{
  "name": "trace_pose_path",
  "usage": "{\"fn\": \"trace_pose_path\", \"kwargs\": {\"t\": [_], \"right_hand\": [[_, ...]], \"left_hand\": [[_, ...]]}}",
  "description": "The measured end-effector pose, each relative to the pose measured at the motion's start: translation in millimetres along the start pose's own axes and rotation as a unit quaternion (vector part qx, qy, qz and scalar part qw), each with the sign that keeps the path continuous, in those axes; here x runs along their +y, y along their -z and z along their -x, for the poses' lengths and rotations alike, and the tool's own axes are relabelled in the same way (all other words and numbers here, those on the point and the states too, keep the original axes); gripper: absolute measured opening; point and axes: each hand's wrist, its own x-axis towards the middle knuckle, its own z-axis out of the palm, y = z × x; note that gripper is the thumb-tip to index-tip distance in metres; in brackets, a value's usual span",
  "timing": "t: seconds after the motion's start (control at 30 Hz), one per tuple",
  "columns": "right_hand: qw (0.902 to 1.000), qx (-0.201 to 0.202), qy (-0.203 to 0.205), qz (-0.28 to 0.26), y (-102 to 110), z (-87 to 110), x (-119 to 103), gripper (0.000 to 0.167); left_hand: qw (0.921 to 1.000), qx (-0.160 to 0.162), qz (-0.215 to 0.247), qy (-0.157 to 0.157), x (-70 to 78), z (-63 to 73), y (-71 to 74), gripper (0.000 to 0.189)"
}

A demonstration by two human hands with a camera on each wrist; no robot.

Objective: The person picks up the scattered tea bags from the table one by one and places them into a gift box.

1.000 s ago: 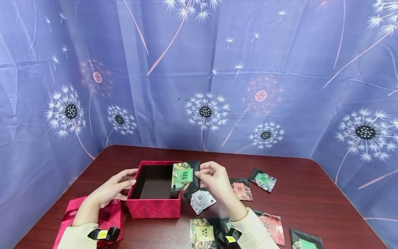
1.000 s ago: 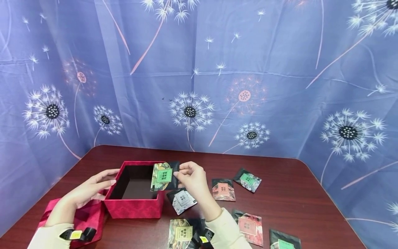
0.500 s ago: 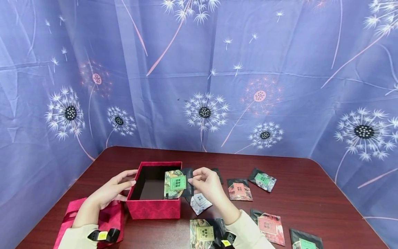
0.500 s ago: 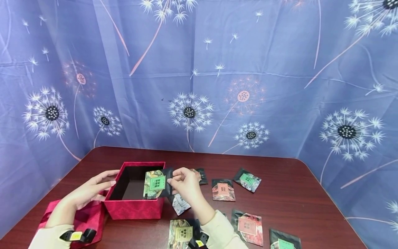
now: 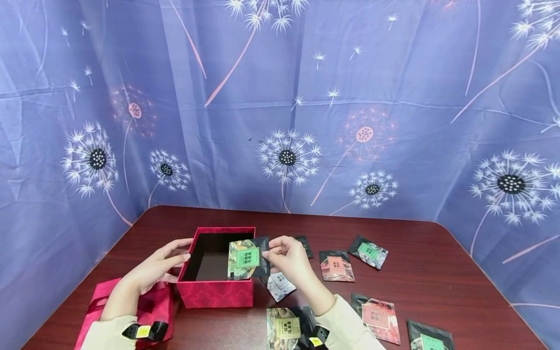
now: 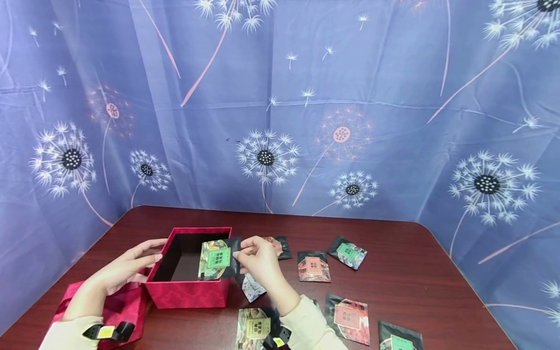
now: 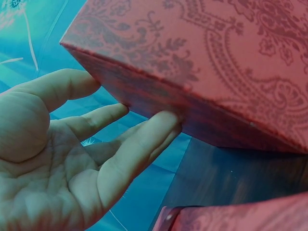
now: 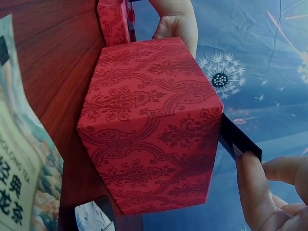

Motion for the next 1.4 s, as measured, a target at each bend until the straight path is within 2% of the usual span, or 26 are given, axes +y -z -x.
{"fn": "trace_pose_path", "kwargs": {"t": [0.17,0.83,1.1,1.4], "right_hand": [[1.0,-0.005,0.001,0.001,-3.2,-0.3,1.3,0.02],[0.9959,-0.053,-0.018,-0.071,-13.0,-0.5,4.9,0.025],[0.9964,-0.055,-0.015,-0.063,-12.0,-0.9,3.9,0.024],[0.9976,-0.055,-0.003,-0.042,-6.4,0.3,0.6,0.022]], "left_hand": [[1.0,0.0,-0.002,0.001,0.1,1.5,0.1,0.064],[0.9999,-0.006,0.014,-0.001,-1.5,4.0,-2.1,0.063],[0.9998,-0.009,0.009,-0.014,-2.6,1.9,-0.4,0.061],[0.9999,-0.009,0.007,-0.01,-0.8,0.1,0.0,0.062]]}}
